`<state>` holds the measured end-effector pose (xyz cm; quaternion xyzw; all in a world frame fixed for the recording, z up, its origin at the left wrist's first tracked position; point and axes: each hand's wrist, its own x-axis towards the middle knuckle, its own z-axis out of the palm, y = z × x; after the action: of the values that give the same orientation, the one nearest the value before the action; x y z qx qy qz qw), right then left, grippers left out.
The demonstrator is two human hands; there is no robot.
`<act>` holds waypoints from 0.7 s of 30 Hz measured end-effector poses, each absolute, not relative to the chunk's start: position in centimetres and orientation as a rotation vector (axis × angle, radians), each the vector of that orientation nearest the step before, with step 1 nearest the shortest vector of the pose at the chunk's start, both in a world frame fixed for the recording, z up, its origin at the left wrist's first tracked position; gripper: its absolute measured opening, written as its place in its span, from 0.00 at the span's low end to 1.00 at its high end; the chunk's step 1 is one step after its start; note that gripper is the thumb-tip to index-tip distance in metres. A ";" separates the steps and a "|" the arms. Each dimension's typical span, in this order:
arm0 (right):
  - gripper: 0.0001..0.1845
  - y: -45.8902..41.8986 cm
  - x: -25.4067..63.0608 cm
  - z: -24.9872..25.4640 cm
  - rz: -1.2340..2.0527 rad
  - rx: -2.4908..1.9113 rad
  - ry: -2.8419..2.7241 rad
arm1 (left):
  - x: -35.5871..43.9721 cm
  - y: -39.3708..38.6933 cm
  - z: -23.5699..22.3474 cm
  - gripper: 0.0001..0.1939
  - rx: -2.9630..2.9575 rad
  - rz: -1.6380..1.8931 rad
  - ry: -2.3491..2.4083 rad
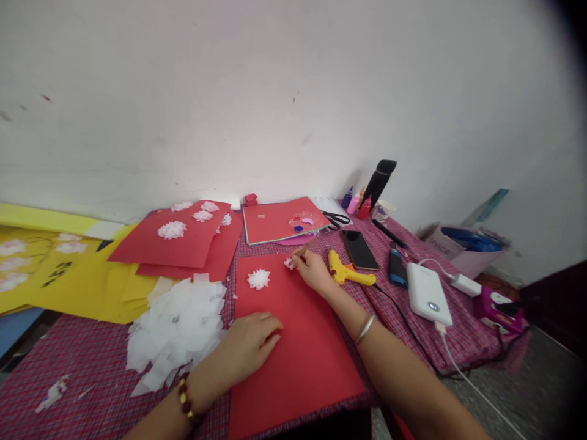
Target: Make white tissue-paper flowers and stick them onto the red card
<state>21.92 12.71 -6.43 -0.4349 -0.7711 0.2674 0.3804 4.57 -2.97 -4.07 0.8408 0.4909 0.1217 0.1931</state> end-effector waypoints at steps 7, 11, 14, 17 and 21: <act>0.08 13.3 22.1 -6.9 0.689 -1.149 -1.924 | 4.6 -2.9 -4.1 0.11 2.352 0.331 1.387; 0.08 13.2 22.1 -6.9 0.709 -1.119 -1.904 | 4.6 -2.9 -4.0 0.11 2.352 0.325 1.384; 0.08 13.1 21.9 -6.8 0.766 -1.068 -1.905 | 4.7 -2.9 -3.9 0.11 2.347 0.310 1.389; 0.08 13.1 21.8 -6.9 0.806 -1.061 -1.919 | 4.7 -3.0 -3.9 0.11 2.339 0.306 1.390; 0.08 13.0 21.8 -6.9 0.805 -1.070 -1.938 | 4.6 -3.0 -4.0 0.11 2.342 0.323 1.385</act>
<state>21.80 13.03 -6.91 -0.4197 -0.7599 0.3157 0.3830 4.63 -2.98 -3.96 0.8375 0.4954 0.1156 0.1996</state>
